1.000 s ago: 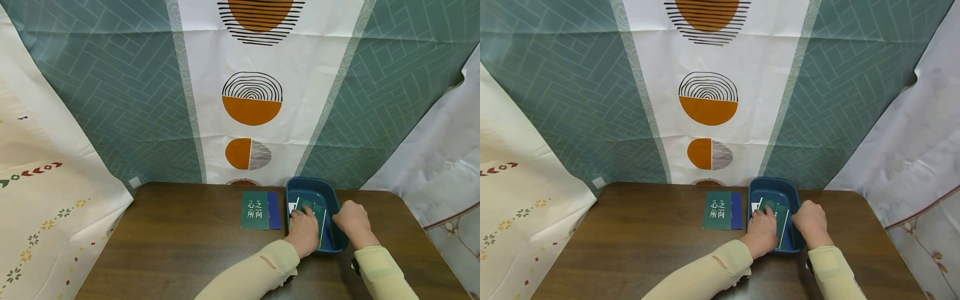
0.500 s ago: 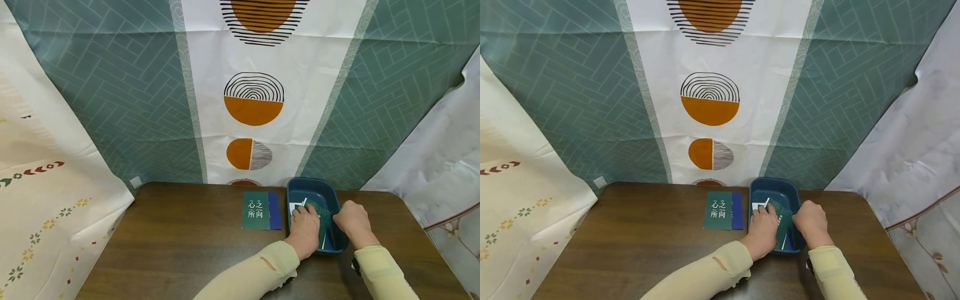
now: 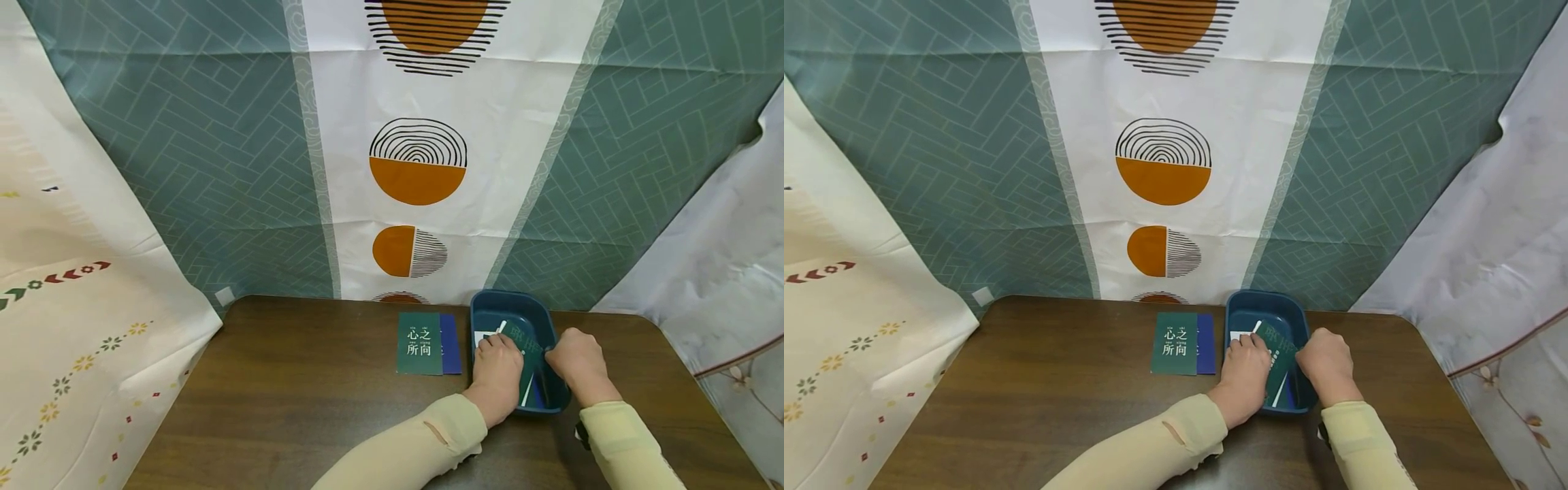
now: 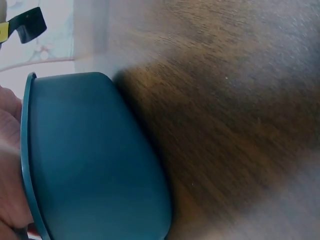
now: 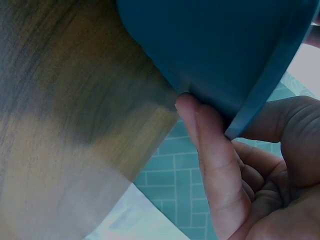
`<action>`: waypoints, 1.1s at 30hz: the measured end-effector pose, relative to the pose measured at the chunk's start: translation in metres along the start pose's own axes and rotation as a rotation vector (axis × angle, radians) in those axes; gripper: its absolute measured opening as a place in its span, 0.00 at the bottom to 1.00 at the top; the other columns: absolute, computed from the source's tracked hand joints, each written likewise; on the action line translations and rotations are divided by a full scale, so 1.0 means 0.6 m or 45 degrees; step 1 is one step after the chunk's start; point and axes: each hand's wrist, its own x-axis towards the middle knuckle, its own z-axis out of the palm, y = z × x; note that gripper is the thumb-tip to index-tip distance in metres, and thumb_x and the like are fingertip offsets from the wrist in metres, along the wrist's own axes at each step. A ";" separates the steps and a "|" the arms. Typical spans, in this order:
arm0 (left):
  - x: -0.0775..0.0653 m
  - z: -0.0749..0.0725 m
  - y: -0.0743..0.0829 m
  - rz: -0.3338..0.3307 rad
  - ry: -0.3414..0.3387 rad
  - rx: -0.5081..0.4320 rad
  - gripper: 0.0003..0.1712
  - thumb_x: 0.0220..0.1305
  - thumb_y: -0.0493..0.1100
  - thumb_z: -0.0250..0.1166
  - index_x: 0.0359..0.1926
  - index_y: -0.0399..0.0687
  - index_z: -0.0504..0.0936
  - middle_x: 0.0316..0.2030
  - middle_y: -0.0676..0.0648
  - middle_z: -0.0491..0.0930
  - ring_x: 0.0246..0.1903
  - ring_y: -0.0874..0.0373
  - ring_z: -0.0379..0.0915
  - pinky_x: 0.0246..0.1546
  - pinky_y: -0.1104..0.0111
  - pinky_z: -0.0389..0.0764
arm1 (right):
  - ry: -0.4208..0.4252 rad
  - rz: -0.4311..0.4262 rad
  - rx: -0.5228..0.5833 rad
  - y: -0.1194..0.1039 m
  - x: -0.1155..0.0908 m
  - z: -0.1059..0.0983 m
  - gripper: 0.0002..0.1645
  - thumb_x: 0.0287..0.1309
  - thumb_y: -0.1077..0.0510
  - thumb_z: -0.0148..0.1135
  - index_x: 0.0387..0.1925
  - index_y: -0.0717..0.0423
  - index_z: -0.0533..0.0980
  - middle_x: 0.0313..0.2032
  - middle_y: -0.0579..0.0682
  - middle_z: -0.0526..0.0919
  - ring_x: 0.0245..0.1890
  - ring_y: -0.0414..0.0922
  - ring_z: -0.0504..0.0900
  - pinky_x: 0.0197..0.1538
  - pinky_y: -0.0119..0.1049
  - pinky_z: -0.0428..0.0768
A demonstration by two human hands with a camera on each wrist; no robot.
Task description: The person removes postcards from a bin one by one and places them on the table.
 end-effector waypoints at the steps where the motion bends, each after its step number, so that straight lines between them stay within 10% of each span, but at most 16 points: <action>1: 0.000 0.000 -0.001 0.008 0.004 0.004 0.43 0.43 0.66 0.67 0.56 0.44 0.72 0.41 0.47 0.74 0.38 0.56 0.70 0.43 0.70 0.71 | 0.000 0.001 -0.001 0.000 0.000 0.000 0.20 0.48 0.55 0.59 0.32 0.71 0.72 0.26 0.62 0.75 0.24 0.52 0.74 0.26 0.47 0.76; 8: 0.000 0.005 -0.001 0.004 0.103 0.019 0.27 0.57 0.57 0.60 0.51 0.43 0.76 0.35 0.48 0.73 0.33 0.58 0.68 0.35 0.71 0.70 | 0.002 -0.008 -0.002 0.001 0.004 0.003 0.20 0.49 0.55 0.59 0.32 0.71 0.72 0.26 0.61 0.75 0.23 0.52 0.74 0.25 0.46 0.76; 16: -0.002 -0.002 -0.013 0.056 0.093 -0.025 0.26 0.52 0.57 0.65 0.47 0.45 0.78 0.33 0.49 0.72 0.33 0.59 0.67 0.33 0.73 0.72 | 0.020 -0.036 -0.015 0.002 0.002 0.002 0.18 0.48 0.56 0.59 0.30 0.71 0.73 0.26 0.61 0.75 0.23 0.52 0.74 0.26 0.48 0.76; 23: -0.004 -0.018 -0.038 0.158 0.083 -0.126 0.04 0.52 0.50 0.67 0.31 0.60 0.83 0.26 0.52 0.73 0.26 0.61 0.70 0.20 0.69 0.74 | 0.015 -0.032 -0.007 -0.001 0.001 0.002 0.18 0.50 0.56 0.58 0.31 0.71 0.72 0.26 0.61 0.75 0.23 0.52 0.74 0.26 0.47 0.76; 33: -0.007 -0.025 -0.086 0.139 0.177 -0.524 0.09 0.54 0.51 0.67 0.22 0.59 0.77 0.19 0.60 0.75 0.19 0.64 0.70 0.15 0.72 0.68 | 0.013 -0.037 -0.006 0.000 -0.002 -0.002 0.16 0.49 0.57 0.57 0.29 0.70 0.72 0.24 0.58 0.74 0.23 0.52 0.71 0.25 0.44 0.74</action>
